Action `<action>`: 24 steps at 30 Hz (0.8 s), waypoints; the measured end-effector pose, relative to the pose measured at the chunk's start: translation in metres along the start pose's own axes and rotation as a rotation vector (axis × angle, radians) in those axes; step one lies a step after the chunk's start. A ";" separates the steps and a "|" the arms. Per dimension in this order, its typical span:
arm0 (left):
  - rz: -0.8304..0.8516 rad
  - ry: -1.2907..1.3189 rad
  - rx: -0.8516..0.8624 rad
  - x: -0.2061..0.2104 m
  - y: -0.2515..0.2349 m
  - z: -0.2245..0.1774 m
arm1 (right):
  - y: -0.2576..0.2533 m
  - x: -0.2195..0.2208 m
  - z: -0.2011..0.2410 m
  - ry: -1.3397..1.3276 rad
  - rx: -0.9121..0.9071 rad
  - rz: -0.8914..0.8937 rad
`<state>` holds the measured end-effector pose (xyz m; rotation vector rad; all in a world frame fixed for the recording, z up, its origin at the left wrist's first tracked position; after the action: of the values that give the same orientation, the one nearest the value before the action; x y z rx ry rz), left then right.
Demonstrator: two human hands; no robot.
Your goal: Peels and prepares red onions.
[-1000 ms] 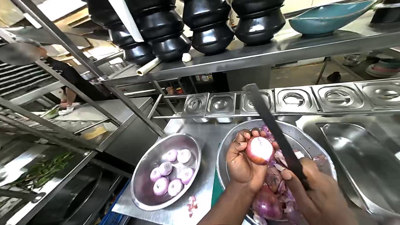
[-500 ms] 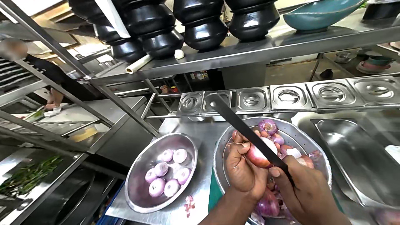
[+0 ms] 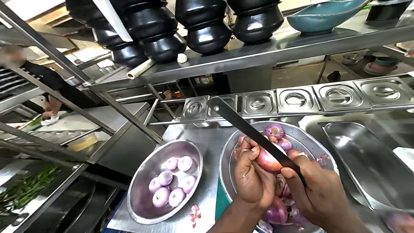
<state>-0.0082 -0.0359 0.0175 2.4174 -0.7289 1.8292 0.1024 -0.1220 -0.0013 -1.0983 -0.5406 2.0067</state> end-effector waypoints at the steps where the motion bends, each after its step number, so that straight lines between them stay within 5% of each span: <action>1: 0.015 -0.025 0.000 -0.001 0.001 0.000 | -0.001 -0.001 0.000 -0.012 0.000 0.003; 5: 0.004 -0.081 -0.029 -0.003 0.004 0.000 | -0.004 -0.004 -0.002 0.009 -0.023 -0.027; 12: -0.154 -0.101 -0.145 0.003 -0.005 0.003 | 0.023 0.006 0.000 0.158 -0.314 0.077; 19: -0.015 -0.664 -0.031 -0.008 -0.007 0.005 | 0.005 -0.014 -0.015 0.038 -0.015 0.075; 24: 0.169 -0.904 0.013 -0.010 -0.008 0.003 | -0.007 -0.025 -0.019 0.039 -0.033 0.065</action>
<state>-0.0047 -0.0260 0.0096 3.2301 -0.9512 0.6577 0.1294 -0.1374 0.0061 -1.1870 -0.5255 2.0341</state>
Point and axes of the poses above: each hand's wrist, its own y-axis away from the middle knuckle, its own x-axis out of the palm, z = x × y, the point moved 1 cm from there along -y, towards the middle knuckle, and after that the axes turned 13 degrees about x, right-handed, at the moved point
